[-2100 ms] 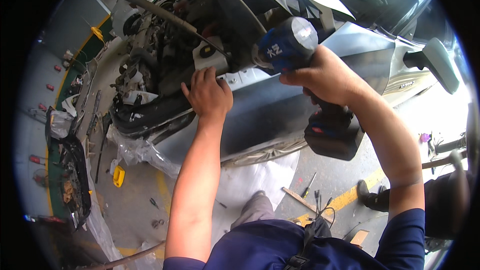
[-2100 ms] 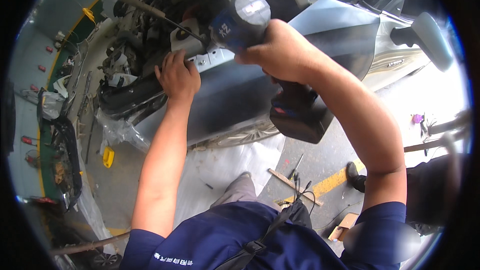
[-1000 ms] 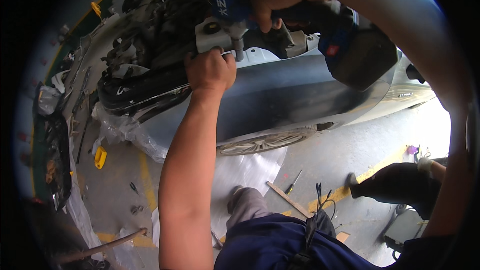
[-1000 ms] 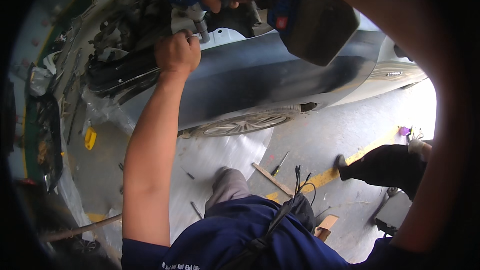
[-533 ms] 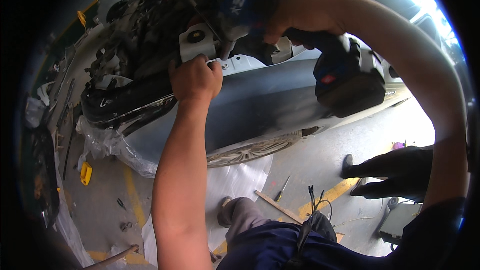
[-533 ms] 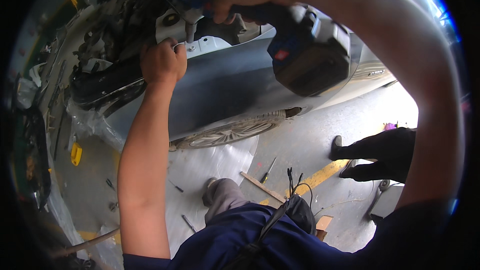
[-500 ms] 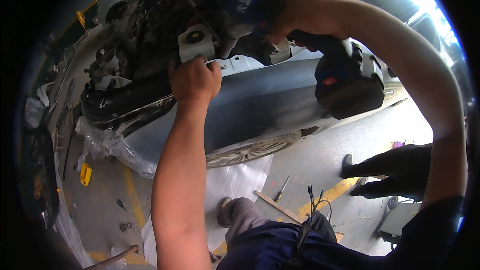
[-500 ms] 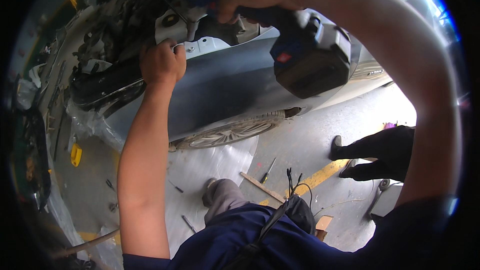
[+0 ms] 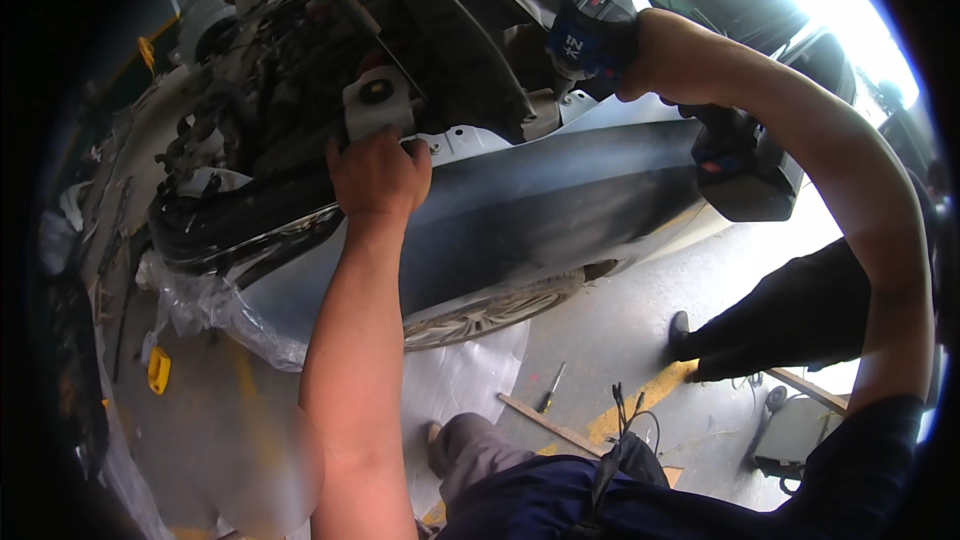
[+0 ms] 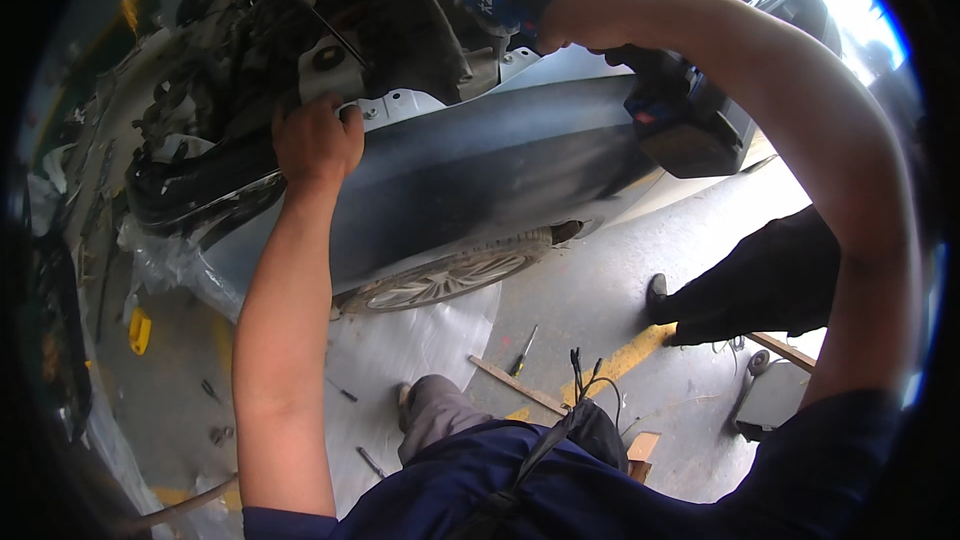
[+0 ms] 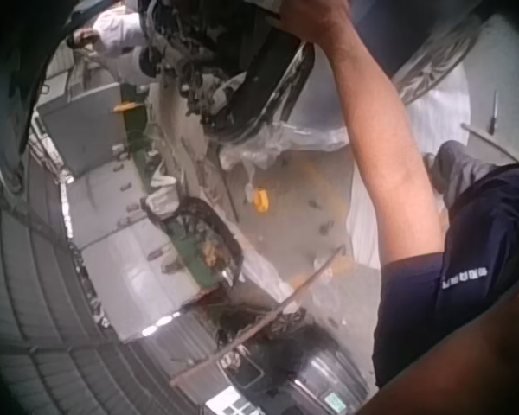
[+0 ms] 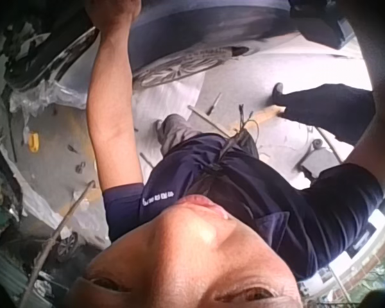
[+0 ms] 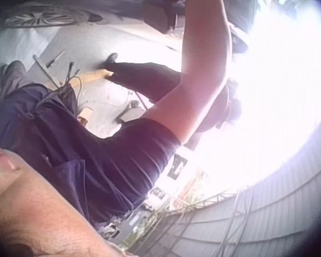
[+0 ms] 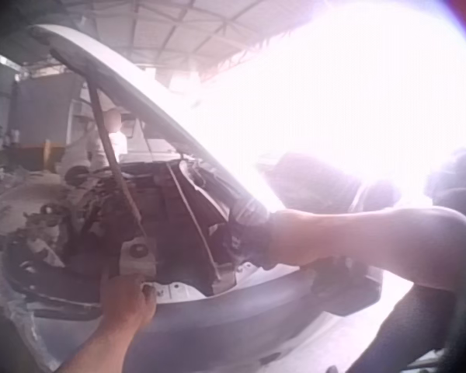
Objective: The person aligns and secures a car hood using a hammer and an impact wrench. They repeatedly adjust the hood's position, tap it into place, and fasten bolts under the hood.
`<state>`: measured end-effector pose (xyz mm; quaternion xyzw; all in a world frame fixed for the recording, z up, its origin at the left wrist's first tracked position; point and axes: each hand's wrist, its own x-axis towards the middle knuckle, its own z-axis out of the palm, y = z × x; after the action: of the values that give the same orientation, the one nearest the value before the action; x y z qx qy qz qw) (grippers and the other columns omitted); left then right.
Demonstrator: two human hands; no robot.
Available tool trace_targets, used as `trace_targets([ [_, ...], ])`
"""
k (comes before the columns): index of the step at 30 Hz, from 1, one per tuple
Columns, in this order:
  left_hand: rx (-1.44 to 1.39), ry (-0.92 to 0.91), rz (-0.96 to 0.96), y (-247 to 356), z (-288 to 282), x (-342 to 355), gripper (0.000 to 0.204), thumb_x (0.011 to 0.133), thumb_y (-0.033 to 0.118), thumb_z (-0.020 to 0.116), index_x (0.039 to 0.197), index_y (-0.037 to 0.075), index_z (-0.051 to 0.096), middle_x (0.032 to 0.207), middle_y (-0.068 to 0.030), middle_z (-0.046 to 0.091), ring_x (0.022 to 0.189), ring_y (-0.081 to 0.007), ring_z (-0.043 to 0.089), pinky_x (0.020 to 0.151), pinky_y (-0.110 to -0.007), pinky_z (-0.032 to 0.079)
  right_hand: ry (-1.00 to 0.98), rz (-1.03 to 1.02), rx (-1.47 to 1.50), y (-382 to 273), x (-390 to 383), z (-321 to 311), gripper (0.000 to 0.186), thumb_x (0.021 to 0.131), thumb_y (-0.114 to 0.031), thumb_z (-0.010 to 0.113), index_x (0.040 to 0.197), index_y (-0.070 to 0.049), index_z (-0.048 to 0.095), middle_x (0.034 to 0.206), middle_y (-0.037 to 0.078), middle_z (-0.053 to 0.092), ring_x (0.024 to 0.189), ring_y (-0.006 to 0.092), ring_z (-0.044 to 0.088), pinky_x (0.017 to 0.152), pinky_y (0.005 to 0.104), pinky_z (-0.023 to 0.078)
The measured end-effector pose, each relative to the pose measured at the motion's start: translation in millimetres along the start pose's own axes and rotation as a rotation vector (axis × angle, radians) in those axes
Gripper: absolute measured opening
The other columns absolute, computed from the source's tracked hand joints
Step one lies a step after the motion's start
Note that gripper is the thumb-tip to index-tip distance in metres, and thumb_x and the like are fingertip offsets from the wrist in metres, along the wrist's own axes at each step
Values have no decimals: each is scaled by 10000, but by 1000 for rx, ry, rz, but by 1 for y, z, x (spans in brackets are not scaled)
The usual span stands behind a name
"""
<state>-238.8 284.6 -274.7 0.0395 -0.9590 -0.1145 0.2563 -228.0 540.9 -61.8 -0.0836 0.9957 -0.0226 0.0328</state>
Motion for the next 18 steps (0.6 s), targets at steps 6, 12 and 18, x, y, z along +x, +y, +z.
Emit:
trace_targets([
  [6,-32,-10,21,2,-7,0,313,868,381,619,908,95,740,849,-120,745,868,-305,719,1141,-546,356,-62,28,32,-4,4,-5,329,730,-108,817,986,63,703,775,134,678,631,219,655,621,347,547],
  [12,-53,16,33,-1,-8,1,292,865,349,592,877,97,739,829,-137,739,866,-321,716,1142,-542,341,-109,144,74,-25,7,-7,299,705,-109,811,931,62,713,751,117,684,637,209,659,624,354,550],
  [18,-59,-20,53,-6,-5,0,313,885,335,567,998,86,719,936,-147,738,948,-319,705,1141,-581,332,-101,297,190,-30,21,1,294,741,-104,806,1003,1,726,810,119,726,645,186,666,573,387,554],
])
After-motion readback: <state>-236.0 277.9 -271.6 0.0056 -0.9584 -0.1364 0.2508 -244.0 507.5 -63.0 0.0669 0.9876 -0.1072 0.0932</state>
